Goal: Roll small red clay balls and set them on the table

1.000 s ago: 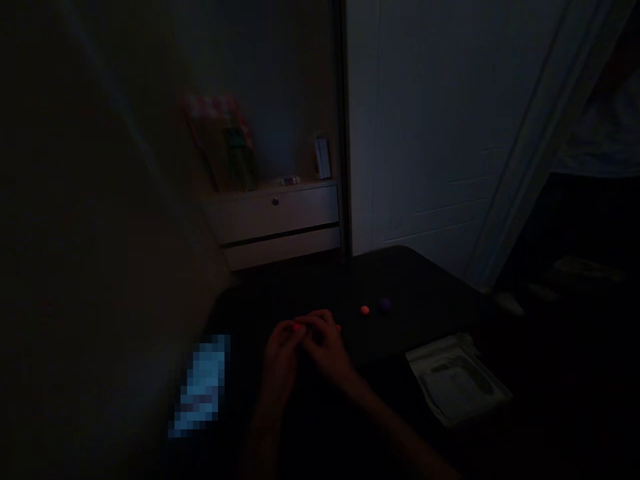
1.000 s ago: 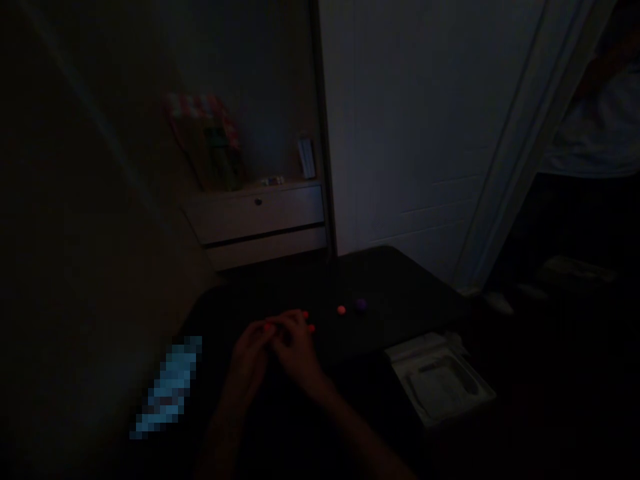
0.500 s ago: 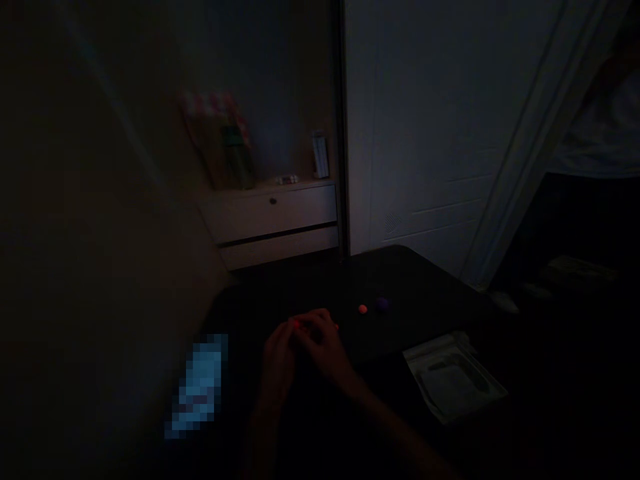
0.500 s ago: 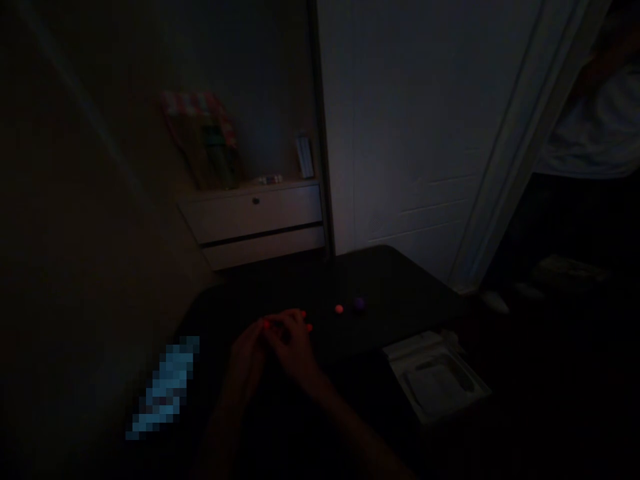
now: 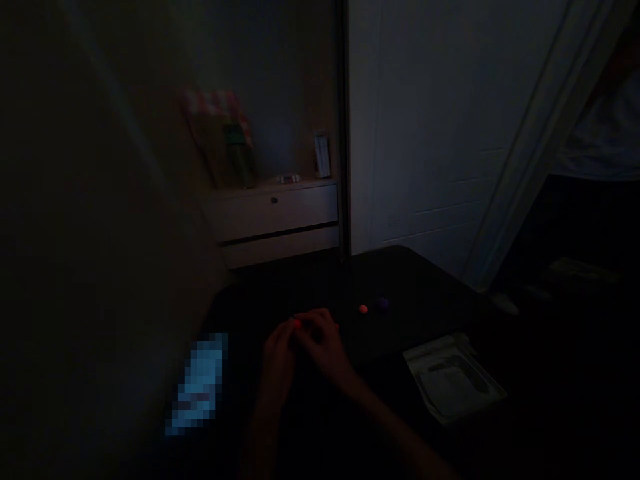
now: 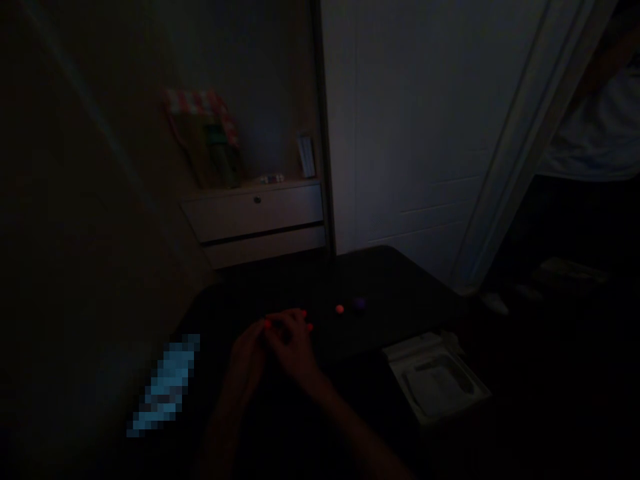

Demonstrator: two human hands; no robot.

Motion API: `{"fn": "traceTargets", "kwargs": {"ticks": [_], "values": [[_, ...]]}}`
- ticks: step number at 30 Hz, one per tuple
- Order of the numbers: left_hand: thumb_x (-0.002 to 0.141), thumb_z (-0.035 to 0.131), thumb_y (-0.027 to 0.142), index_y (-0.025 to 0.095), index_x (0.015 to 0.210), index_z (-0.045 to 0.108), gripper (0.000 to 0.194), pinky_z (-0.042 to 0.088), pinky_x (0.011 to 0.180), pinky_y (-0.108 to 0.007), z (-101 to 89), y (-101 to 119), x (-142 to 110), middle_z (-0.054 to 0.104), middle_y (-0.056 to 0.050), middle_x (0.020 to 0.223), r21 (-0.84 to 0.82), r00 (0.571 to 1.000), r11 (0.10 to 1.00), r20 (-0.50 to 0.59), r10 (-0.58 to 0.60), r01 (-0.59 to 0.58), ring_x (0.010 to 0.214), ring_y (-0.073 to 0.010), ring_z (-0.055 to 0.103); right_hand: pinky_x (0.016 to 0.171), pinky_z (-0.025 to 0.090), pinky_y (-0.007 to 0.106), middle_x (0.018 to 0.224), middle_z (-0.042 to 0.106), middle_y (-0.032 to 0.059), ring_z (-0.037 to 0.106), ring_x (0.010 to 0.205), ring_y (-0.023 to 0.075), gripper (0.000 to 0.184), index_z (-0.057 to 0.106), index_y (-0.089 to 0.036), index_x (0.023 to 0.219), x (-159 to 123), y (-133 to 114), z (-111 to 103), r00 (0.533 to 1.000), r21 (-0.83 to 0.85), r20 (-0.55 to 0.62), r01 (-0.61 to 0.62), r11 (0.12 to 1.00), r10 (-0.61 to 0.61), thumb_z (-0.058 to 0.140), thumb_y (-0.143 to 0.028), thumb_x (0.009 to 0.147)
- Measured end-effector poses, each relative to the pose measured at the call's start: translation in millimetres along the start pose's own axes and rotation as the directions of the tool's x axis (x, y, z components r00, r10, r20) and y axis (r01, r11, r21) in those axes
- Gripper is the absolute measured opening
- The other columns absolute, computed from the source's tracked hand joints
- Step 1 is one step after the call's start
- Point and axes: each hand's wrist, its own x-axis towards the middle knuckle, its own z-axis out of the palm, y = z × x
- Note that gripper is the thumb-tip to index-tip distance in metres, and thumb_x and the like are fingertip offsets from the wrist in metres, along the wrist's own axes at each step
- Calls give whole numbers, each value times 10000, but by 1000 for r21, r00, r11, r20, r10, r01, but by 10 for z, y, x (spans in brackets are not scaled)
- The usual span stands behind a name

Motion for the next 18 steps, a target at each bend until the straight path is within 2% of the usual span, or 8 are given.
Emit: {"fn": "traceTargets", "kwargs": {"ticks": [5,9,13,18], "values": [[695,908,453,144,862,777,375,533,814,-315,4,2,1,739,-39,846,-17,1000,999,10,-29,30,839,-186,685,900,554,350,1150,608,58,632,997,209,230,766,-283,1138,-2,-15,4,1000,-2,6,17,1000,-17,746,-333,914],[714,893,476,132,891,788,402,540,848,-340,11,30,-19,754,-60,862,-18,998,998,37,-52,53,879,-211,698,903,550,349,1124,627,58,631,995,209,199,769,-271,1121,2,-53,-9,1000,-23,-9,6,1000,-6,710,-346,946],[700,898,429,127,882,792,368,550,824,-338,8,31,-23,766,-77,884,-7,999,1000,22,-28,28,879,-222,705,888,549,352,1110,644,65,629,960,209,194,774,-261,1113,6,-65,-26,1000,-53,0,8,999,-8,696,-351,960],[660,907,422,146,830,794,343,556,766,-304,4,23,-13,759,-54,855,21,1000,1000,11,18,-19,825,-195,695,898,550,349,1116,637,57,629,946,202,179,786,-270,1076,8,-29,-25,1000,-48,1,14,999,-14,710,-366,945]]}}
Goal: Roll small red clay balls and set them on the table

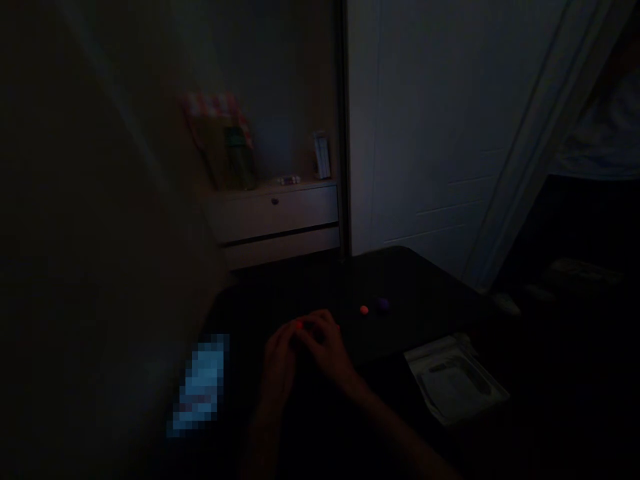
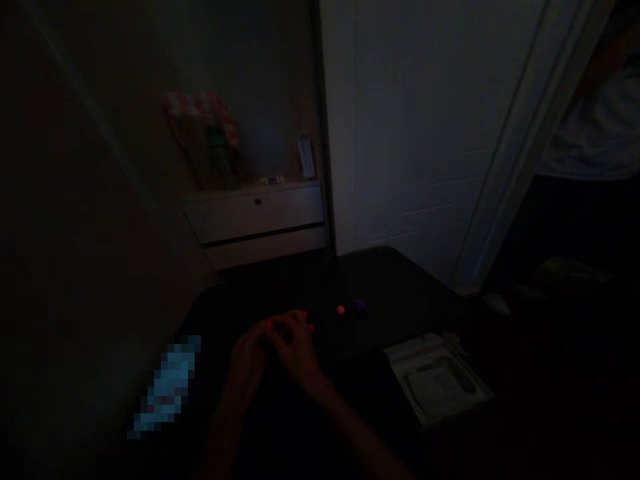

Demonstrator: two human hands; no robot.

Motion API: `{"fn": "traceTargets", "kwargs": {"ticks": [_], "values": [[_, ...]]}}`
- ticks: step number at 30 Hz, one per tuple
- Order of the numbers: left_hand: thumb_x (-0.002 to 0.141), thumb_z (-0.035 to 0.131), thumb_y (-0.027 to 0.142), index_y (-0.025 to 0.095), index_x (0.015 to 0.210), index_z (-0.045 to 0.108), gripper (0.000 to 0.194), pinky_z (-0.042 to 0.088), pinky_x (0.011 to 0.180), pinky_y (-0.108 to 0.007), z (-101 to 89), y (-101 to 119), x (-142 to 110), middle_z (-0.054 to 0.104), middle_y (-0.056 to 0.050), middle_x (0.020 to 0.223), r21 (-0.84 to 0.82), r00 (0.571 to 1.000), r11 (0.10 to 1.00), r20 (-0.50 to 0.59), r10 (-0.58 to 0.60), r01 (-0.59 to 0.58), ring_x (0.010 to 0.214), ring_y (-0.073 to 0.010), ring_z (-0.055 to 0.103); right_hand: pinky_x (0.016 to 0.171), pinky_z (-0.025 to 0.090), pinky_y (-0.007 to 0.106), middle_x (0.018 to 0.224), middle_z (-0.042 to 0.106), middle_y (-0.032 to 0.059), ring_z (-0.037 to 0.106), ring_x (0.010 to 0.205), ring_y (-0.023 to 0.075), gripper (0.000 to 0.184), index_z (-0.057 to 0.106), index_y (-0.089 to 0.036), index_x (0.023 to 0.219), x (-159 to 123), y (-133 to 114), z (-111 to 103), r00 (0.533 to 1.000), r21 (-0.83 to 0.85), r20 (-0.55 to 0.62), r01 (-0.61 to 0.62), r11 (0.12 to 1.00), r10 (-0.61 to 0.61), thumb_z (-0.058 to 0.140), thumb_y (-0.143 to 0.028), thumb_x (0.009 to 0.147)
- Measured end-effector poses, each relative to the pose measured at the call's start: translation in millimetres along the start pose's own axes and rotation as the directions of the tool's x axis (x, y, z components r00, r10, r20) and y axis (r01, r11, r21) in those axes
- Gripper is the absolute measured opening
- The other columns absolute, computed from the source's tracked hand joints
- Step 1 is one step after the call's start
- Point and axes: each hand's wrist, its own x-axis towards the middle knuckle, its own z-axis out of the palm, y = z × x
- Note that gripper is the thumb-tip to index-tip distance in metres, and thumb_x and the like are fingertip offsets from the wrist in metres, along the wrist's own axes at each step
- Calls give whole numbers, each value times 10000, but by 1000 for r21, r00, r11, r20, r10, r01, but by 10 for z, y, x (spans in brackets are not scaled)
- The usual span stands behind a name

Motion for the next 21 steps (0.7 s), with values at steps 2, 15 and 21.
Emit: {"fn": "traceTargets", "kwargs": {"ticks": [2,15,21], "values": [[640,916,419,154,803,789,336,556,757,-294,-2,2,0,751,-39,831,8,1000,1000,-9,13,-13,809,-186,691,899,551,349,1127,626,54,633,939,197,199,784,-274,1096,0,15,8,1000,18,1,-4,1000,4,735,-357,922],[686,902,450,145,867,792,371,551,791,-318,-9,-4,-5,760,-63,887,15,1000,1000,20,2,-2,847,-202,701,873,552,340,1096,626,56,648,966,206,211,784,-268,1132,15,28,8,1000,32,3,4,999,-4,713,-326,943],[620,925,408,153,789,788,335,547,758,-286,23,36,-27,753,-39,830,25,1000,1000,-1,15,-15,803,-181,686,892,546,332,1102,618,55,641,949,192,207,785,-261,1129,3,42,19,1000,29,-1,15,999,-15,724,-297,934]]}}
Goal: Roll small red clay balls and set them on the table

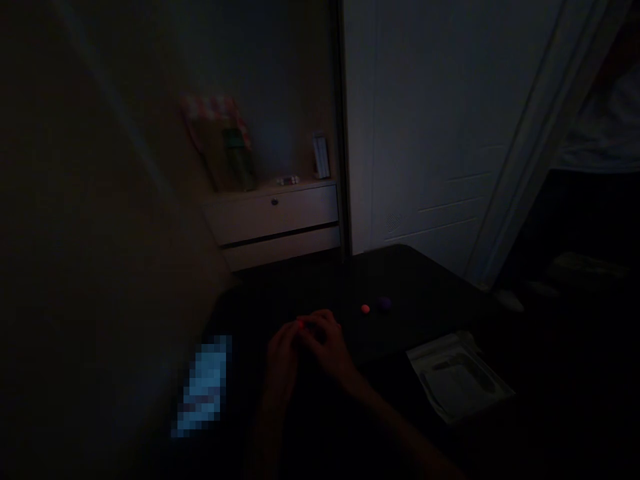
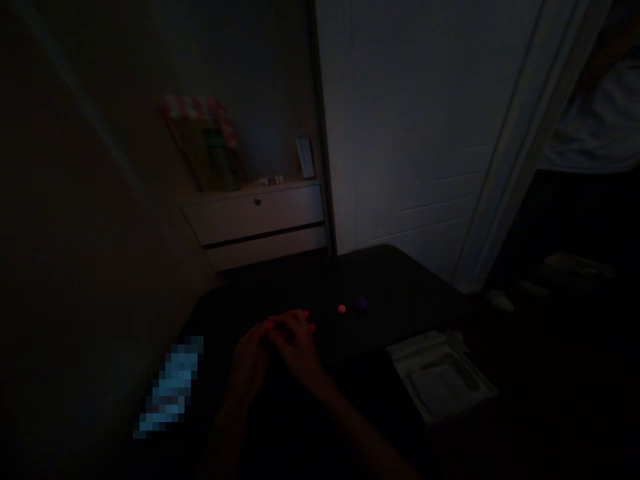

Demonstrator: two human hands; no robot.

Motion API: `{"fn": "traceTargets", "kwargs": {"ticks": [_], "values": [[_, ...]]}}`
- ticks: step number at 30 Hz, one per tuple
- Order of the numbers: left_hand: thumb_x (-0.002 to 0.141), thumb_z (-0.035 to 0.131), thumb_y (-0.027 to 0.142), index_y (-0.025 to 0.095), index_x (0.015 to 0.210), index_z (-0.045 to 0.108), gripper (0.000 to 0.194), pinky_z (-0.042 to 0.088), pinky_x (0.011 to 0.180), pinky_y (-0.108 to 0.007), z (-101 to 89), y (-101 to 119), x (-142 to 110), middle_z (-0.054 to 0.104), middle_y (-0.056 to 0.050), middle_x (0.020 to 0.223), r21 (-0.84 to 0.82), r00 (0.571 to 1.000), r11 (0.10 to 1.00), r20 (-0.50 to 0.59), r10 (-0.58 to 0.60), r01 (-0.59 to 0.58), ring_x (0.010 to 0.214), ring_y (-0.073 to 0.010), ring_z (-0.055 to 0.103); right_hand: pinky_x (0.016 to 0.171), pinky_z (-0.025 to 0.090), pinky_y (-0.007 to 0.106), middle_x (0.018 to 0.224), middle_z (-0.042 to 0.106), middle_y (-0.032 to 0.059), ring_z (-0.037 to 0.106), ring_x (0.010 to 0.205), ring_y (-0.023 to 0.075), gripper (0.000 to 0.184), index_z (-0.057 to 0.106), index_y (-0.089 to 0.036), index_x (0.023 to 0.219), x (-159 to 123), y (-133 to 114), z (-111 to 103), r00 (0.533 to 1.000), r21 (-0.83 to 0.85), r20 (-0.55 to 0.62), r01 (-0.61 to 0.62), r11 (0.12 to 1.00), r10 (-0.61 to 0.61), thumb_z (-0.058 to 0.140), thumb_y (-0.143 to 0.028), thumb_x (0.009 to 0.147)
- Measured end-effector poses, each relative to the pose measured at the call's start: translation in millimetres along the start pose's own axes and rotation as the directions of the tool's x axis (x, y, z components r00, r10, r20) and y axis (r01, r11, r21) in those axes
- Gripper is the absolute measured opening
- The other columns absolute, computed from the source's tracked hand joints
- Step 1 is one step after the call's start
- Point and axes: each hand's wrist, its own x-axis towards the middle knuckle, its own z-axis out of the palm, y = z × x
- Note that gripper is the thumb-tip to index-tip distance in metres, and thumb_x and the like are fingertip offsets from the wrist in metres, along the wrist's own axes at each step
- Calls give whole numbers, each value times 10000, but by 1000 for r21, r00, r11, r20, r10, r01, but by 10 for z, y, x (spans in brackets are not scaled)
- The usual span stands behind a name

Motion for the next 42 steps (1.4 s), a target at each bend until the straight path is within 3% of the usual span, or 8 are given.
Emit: {"fn": "traceTargets", "kwargs": {"ticks": [10,15,21,28,42], "values": [[678,908,454,144,806,760,366,553,743,-281,-45,-52,21,726,-22,804,10,1000,1000,16,-1,0,774,-164,677,881,549,326,1125,617,52,633,909,180,196,777,-247,1087,-1,-22,-2,1000,10,15,-17,1000,17,750,-326,909],[755,853,480,144,904,767,377,563,838,-351,-47,-75,38,753,-59,888,-17,999,999,21,-37,37,881,-216,713,883,546,334,1095,625,55,629,933,192,202,779,-252,1116,-1,-13,-3,1000,0,2,-1,1000,1,714,-337,944],[695,876,401,150,839,759,313,565,801,-314,-47,-81,47,738,-36,860,-41,1000,999,-11,11,-11,846,-189,699,926,547,343,1130,604,60,641,980,196,239,782,-266,1167,0,-18,-10,1000,2,17,-20,1000,20,706,-310,944],[667,907,460,141,806,749,382,551,755,-290,-34,-38,14,732,-36,837,26,999,1000,38,8,-9,814,-180,690,887,558,333,1121,608,55,632,946,195,221,779,-263,1122,-8,-36,-7,1000,13,7,-9,1000,9,744,-261,904],[651,911,457,153,826,768,378,542,760,-273,-39,-47,17,735,-35,845,49,1000,998,11,29,-29,826,-174,678,880,555,334,1109,601,51,636,910,179,251,773,-270,1161,-16,29,8,1000,-1,2,11,1000,-11,715,-249,918]]}}
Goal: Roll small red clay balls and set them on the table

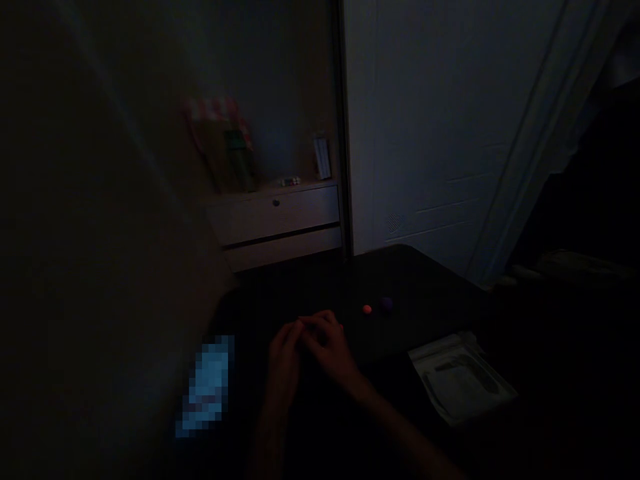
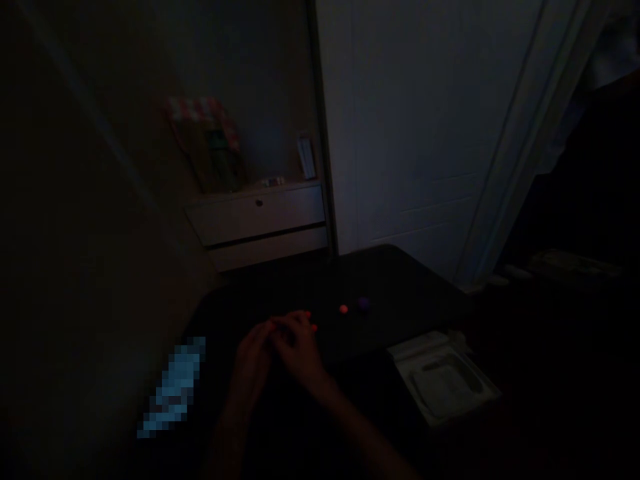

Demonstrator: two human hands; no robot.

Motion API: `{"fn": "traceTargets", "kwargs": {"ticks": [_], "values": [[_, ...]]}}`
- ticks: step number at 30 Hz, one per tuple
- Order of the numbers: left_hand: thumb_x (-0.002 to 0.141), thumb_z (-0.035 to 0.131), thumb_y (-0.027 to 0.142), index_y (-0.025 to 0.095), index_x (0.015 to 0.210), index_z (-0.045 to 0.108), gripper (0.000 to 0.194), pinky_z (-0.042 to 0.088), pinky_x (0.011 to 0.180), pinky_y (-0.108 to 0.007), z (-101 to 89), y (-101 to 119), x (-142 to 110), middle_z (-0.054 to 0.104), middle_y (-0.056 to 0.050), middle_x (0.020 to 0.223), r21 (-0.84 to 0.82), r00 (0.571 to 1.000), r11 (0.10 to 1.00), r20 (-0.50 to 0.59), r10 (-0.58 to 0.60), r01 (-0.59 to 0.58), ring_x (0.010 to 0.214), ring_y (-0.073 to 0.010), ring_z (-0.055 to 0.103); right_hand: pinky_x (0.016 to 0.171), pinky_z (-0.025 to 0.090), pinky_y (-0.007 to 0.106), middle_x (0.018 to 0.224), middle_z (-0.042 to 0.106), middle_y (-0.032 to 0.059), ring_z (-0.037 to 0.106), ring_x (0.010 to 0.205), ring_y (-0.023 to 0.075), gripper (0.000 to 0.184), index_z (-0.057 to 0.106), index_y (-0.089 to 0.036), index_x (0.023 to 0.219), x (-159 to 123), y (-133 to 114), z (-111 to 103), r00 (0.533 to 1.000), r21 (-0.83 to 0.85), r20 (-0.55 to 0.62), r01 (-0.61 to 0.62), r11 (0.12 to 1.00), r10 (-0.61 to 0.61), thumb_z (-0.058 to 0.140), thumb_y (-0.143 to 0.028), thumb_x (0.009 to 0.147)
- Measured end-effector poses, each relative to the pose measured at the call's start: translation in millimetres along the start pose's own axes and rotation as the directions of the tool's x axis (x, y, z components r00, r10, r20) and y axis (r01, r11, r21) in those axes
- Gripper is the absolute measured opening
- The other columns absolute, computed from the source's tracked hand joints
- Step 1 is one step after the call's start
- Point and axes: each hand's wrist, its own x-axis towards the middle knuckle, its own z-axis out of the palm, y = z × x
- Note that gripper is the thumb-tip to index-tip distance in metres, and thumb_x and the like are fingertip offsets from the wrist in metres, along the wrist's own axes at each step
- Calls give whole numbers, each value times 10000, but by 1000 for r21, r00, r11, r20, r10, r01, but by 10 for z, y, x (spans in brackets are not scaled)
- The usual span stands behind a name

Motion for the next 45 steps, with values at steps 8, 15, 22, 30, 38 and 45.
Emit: {"fn": "traceTargets", "kwargs": {"ticks": [8,15,22,30,38,45], "values": [[620,943,428,159,882,769,415,546,798,-278,2,5,1,751,-38,899,62,999,998,-36,11,-9,856,-170,688,819,547,317,1098,624,55,646,915,183,243,746,-255,1143,-2,-24,-110,992,-81,-88,78,994,-85,631,-194,937],[664,908,415,179,968,769,409,557,904,-371,40,-68,11,789,-92,994,332,997,940,48,64,-76,967,-242,733,869,545,367,1091,619,83,652,963,221,301,735,-217,1113,21,69,-672,965,-372,-241,9,928,-106,522,-126,920],[785,762,379,227,929,779,210,554,847,-441,42,-173,10,783,-98,974,689,944,657,131,303,-306,907,-292,723,821,544,334,1107,662,66,674,888,207,290,726,-233,1109,-19,47,-664,1000,-535,-5,2,845,-6,645,-122,853],[794,720,348,244,890,789,158,489,905,-497,28,-208,33,775,-107,988,777,901,488,230,368,-397,969,-337,660,883,544,343,1098,704,77,694,974,215,200,726,-213,1106,12,86,-682,999,-509,51,38,860,-14,569,-160,992],[760,758,289,264,906,793,152,467,922,-492,48,-194,8,773,-92,991,759,905,511,244,348,-402,995,-341,643,938,542,363,1129,694,80,693,1030,215,255,720,-224,1171,8,124,-694,997,-427,41,77,901,-66,511,-178,1032],[777,762,281,273,977,784,202,463,941,-492,35,-227,11,768,-87,1046,768,904,497,249,348,-403,1014,-335,638,895,551,357,1083,723,68,698,978,212,195,707,-214,1067,32,147,-716,998,-426,10,60,903,-62,584,-130,941]]}}
